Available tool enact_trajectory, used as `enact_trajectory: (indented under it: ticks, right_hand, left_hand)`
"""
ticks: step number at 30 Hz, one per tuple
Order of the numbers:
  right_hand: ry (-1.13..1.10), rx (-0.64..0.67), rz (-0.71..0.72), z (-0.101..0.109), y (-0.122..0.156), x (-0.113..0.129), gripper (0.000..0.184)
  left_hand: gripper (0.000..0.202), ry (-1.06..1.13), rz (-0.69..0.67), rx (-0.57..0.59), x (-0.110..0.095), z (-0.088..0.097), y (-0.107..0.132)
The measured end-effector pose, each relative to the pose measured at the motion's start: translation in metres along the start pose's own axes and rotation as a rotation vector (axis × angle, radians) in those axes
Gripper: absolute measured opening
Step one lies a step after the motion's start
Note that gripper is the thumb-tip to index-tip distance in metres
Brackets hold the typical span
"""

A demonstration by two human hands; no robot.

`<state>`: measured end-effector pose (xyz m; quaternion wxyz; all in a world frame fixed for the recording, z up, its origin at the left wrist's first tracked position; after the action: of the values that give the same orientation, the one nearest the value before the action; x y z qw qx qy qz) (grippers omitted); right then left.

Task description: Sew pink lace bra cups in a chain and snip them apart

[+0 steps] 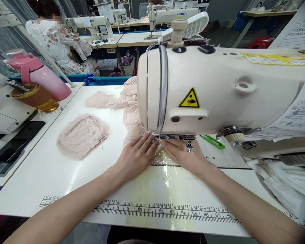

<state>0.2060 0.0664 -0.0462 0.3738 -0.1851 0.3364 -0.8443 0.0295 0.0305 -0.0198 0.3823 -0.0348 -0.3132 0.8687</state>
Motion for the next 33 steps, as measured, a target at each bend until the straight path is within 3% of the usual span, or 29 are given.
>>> enact_trajectory:
  ticks: [4,9,18,23,26,29,33]
  right_hand:
    - [0.144,0.005,0.106,0.007,0.000,0.008,0.027]
    - [0.249,0.035,0.181,0.023,-0.010,0.024,0.030]
    - [0.119,0.030,0.160,0.016,-0.011,0.024,0.025]
    - [-0.042,0.036,0.102,0.011,-0.012,0.025,0.015]
    - [-0.093,0.011,0.057,0.014,-0.013,0.026,0.014]
    - [-0.124,-0.026,0.095,0.020,-0.013,0.029,0.013]
    - [-0.157,-0.074,0.132,0.024,-0.012,0.031,0.007]
  left_hand:
    - [0.031,0.078,-0.088,-0.024,0.002,0.003,0.001]
    - [0.027,0.096,-0.066,-0.024,0.009,0.008,-0.001]
    - [0.022,0.047,-0.033,-0.041,0.011,0.006,-0.003]
    - [0.027,-0.004,0.115,-0.036,0.017,0.014,-0.003]
    - [0.032,0.096,0.187,-0.005,0.025,0.017,0.000]
    - [0.020,0.224,0.046,-0.073,0.027,0.021,0.000]
    - [0.015,0.208,-0.196,-0.184,0.020,0.027,-0.001]
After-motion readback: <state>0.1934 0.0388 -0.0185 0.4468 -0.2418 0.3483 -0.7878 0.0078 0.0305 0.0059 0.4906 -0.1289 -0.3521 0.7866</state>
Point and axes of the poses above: each hand's wrist, its own y-axis away from the middle knuckle, its own z-axis out of the back of the hand, x = y × z, the point moved 3 cm from there along -y, towards the middle knuckle, and after that the axes turned 13 degrees about -x, right-handed, at the moved point
